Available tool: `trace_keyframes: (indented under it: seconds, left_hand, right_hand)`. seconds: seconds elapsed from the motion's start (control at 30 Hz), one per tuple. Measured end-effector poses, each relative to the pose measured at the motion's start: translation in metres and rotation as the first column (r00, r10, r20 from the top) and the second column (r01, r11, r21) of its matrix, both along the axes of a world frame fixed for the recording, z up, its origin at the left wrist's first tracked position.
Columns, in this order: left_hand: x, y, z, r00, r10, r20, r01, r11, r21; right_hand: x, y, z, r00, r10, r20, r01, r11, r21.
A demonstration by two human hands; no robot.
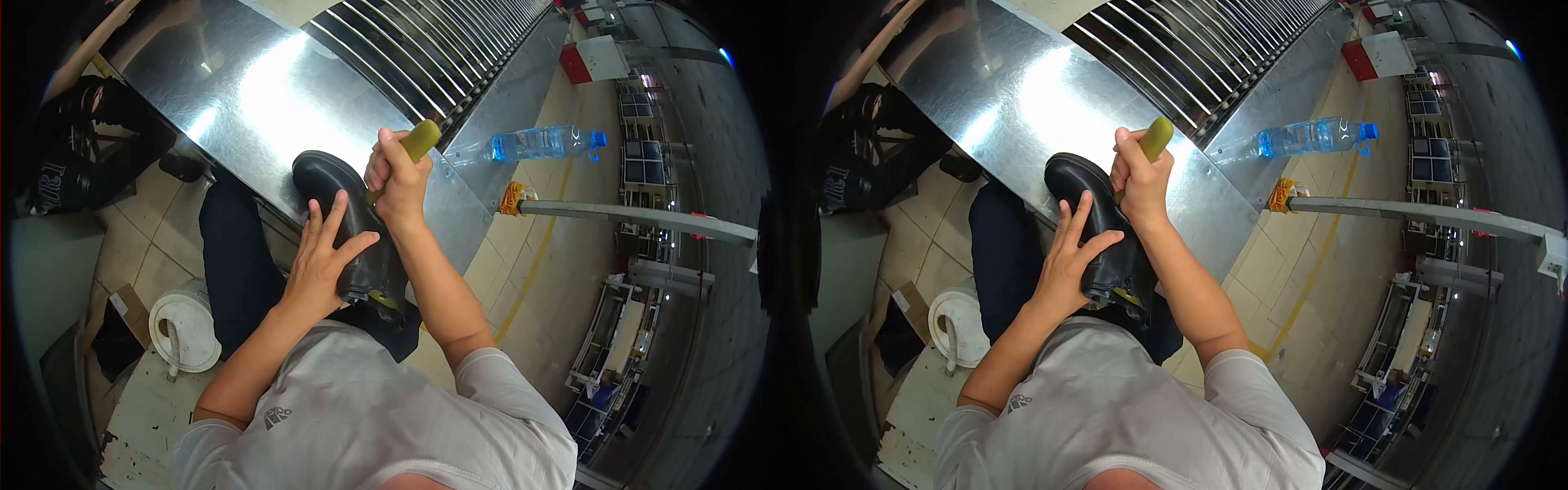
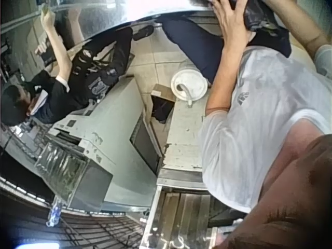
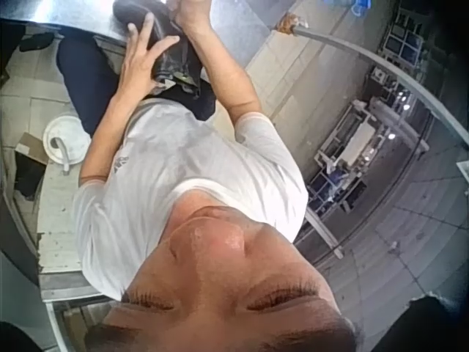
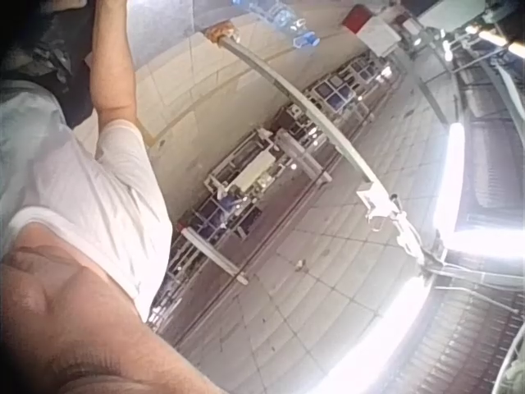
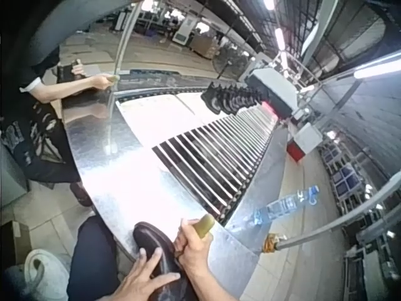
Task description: Apply glue and process boots on a conveyor line.
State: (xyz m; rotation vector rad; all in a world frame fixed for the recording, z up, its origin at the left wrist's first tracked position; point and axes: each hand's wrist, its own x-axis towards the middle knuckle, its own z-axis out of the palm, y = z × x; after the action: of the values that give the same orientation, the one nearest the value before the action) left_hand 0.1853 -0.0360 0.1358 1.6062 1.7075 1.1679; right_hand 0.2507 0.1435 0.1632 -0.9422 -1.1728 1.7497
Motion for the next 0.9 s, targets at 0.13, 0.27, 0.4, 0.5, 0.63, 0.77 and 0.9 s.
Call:
trace_keyframes:
  seconds: [0.13, 0.27, 0.4, 0.5, 0.63, 0.77, 0.9]
  left_hand:
    - [-0.002, 0.002, 0.001, 0.992, -0.035, 0.120, 0.039, 0.999, -0.031]
    - [-0.007, 0.002, 0.003, 0.988, -0.061, 0.145, 0.068, 0.997, -0.042]
    - [-0.008, 0.001, -0.001, 0.988, -0.060, 0.145, 0.065, 0.997, -0.032]
    - [-0.010, 0.001, 0.000, 0.984, -0.081, 0.157, 0.089, 0.995, -0.044]
    - [-0.013, 0.000, -0.002, 0.973, -0.124, 0.193, 0.138, 0.989, -0.060]
    - [-0.018, -0.002, -0.001, 0.970, -0.169, 0.176, 0.189, 0.977, -0.099]
    - [-0.017, -0.003, -0.001, 0.986, -0.144, 0.082, 0.147, 0.989, -0.033]
  right_hand:
    - [-0.017, 0.007, 0.002, 1.000, 0.020, -0.002, -0.020, 0.999, 0.025]
    - [-0.046, 0.015, 0.005, 0.993, 0.097, -0.064, -0.093, 0.993, 0.068]
    - [-0.068, 0.019, 0.002, 0.975, 0.208, -0.082, -0.202, 0.977, 0.068]
    - [-0.081, 0.020, 0.003, 0.966, 0.249, -0.073, -0.245, 0.968, 0.061]
    - [-0.087, 0.023, 0.000, 0.954, 0.288, -0.080, -0.283, 0.956, 0.072]
    - [-0.092, 0.023, -0.006, 0.958, 0.267, -0.106, -0.261, 0.963, 0.071]
    - [-0.074, 0.036, -0.004, 0.934, 0.171, -0.313, -0.176, 0.984, 0.014]
